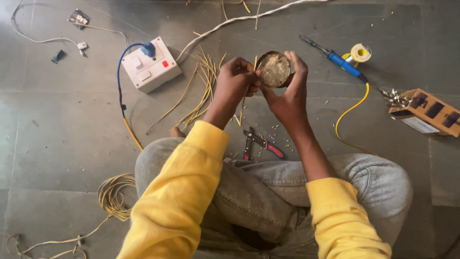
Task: The person sits on the floor and repeatedly solders small metal connectors onto the ends of yellow wires using a soldering iron and solder wire. They handle the wires and connectors by hand, applying heat and solder to each connection.
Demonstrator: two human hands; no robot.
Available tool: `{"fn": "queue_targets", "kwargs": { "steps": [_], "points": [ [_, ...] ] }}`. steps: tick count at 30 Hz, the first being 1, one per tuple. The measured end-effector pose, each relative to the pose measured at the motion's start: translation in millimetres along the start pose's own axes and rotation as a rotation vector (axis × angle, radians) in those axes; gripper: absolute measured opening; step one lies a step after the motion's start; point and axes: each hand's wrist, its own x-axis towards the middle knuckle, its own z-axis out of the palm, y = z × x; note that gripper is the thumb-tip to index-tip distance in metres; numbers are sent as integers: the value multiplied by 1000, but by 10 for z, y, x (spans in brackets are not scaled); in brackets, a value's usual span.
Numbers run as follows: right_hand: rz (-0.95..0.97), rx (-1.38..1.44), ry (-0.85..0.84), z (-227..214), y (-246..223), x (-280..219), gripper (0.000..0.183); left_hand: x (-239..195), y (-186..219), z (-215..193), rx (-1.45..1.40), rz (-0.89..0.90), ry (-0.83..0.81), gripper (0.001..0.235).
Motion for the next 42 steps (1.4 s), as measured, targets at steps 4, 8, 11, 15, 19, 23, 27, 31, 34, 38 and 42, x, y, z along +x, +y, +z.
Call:
{"fn": "queue_targets", "kwargs": {
  "steps": [4,8,11,15,19,23,27,31,34,38,42],
  "points": [
    [3,75,-61,-37,-158,15,90,43,16,-48,76,-23,68,14],
    [-74,23,-87,-67,-226,-3,89,38,43,-99,63,-38,81,14],
    [-110,-5,-94,-78,-225,35,88,34,83,-98,87,-48,96,15],
    [-131,-36,-106,-81,-215,15,88,1,99,-112,70,-12,75,11],
    [-142,-27,-118,-86,-179,54,86,48,141,-116,55,-37,88,14],
    [-166,-36,-135,-105,-189,-15,85,0,91,-138,30,-4,74,15],
    [-169,-36,-134,-90,-176,53,85,38,144,-129,-1,-9,46,13],
    [-152,-31,-121,-105,-170,24,85,-10,148,-130,38,-12,50,12],
    [-136,-33,-101,-98,-157,42,85,-11,186,-133,42,-25,51,13],
    [-134,-28,-82,-98,-160,35,84,-37,195,-131,37,-27,26,12],
    [-127,-28,-77,-107,-183,49,85,-38,205,-135,59,-30,20,12]
  ]
}}
